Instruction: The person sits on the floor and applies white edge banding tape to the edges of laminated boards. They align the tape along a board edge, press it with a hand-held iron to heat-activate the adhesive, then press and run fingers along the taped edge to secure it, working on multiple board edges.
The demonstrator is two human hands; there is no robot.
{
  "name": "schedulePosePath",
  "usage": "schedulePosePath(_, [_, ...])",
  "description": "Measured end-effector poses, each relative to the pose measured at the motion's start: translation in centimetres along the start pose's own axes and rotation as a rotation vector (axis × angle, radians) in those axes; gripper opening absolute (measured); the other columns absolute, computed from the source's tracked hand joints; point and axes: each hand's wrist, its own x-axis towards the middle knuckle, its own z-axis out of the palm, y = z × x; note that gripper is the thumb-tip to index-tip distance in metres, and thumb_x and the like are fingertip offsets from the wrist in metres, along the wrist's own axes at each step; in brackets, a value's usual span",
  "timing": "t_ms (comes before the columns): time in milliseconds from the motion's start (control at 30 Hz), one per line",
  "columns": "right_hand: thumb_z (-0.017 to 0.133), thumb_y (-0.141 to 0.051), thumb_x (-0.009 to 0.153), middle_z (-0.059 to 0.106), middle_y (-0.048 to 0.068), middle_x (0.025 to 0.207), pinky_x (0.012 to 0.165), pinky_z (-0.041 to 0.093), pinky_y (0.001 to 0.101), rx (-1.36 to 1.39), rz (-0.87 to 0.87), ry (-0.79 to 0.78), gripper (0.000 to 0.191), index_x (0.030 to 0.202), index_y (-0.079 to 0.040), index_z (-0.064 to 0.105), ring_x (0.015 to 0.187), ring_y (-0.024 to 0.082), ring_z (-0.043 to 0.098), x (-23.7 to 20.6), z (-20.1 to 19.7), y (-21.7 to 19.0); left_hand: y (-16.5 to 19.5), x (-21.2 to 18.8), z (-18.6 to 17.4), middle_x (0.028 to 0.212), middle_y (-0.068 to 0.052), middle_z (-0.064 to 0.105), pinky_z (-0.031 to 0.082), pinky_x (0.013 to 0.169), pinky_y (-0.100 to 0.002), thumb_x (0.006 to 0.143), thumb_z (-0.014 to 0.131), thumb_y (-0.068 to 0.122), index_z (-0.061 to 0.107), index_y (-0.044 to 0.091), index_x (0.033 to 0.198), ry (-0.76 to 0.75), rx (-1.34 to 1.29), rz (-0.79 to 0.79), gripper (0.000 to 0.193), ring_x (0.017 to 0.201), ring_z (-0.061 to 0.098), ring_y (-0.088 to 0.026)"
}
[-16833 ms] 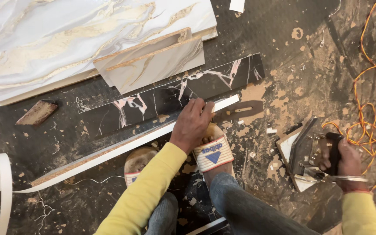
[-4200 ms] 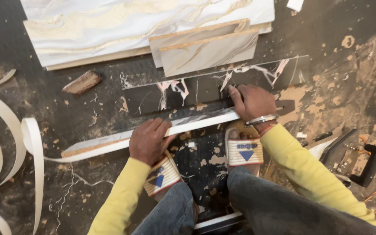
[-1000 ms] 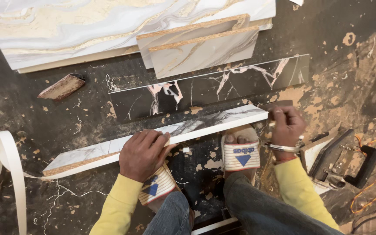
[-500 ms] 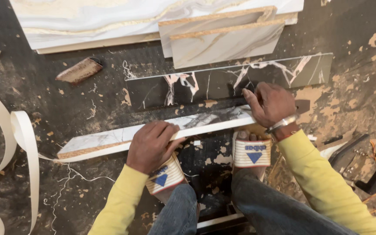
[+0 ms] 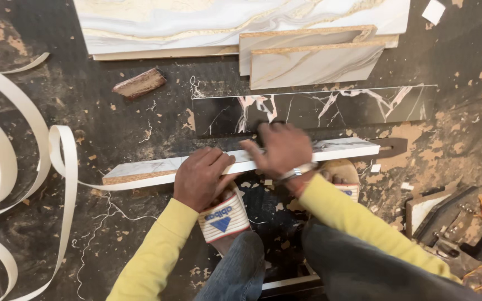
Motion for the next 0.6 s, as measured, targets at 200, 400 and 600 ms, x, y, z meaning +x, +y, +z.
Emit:
schedulePosePath(200, [0.051,-0.052,0.102,0.068,0.015,0.078,0.063,0.052,0.0474,-0.014,-0.043,0.12,0.049,0.091,-0.008,0.07,0.073,0.035,0.067,1.0,0.2,-4.7,0.3,0.0,-0.4,0.095,-0.007,0.067,0.054,0.077,-0.041,0.071,0.083,0.027,0.069,0.008,0.098,0.103,-0.011,-0.009,0.036,0.091,0.067,-0.029])
schedulePosePath(400, [0.048,-0.066,0.096,0.068,0.017,0.08,0.065,0.053,0.047,-0.045,0.02,0.067,0.063,0.094,-0.007,0.071,0.072,0.034,0.067,1.4,-1.6,-3.9,0.1,-0.2,-0.8,0.089,-0.004,0.067,0.054,0.071,-0.041,0.076,0.082,0.032,0.072,0.012,0.096,0.032,-0.014,-0.049,0.03,0.084,0.067,-0.026])
schedulePosePath(600, [0.026,-0.086,0.088,0.067,0.015,0.08,0.05,0.049,0.0388,-0.135,0.148,-0.133,0.092,0.103,-0.006,0.071,0.063,0.024,0.064,-0.7,-3.9,3.1,-0.4,-0.4,-0.6,0.086,-0.004,0.066,0.054,0.067,-0.039,0.079,0.081,0.038,0.073,0.011,0.096,0.015,0.045,-0.049,0.033,0.079,0.066,-0.024])
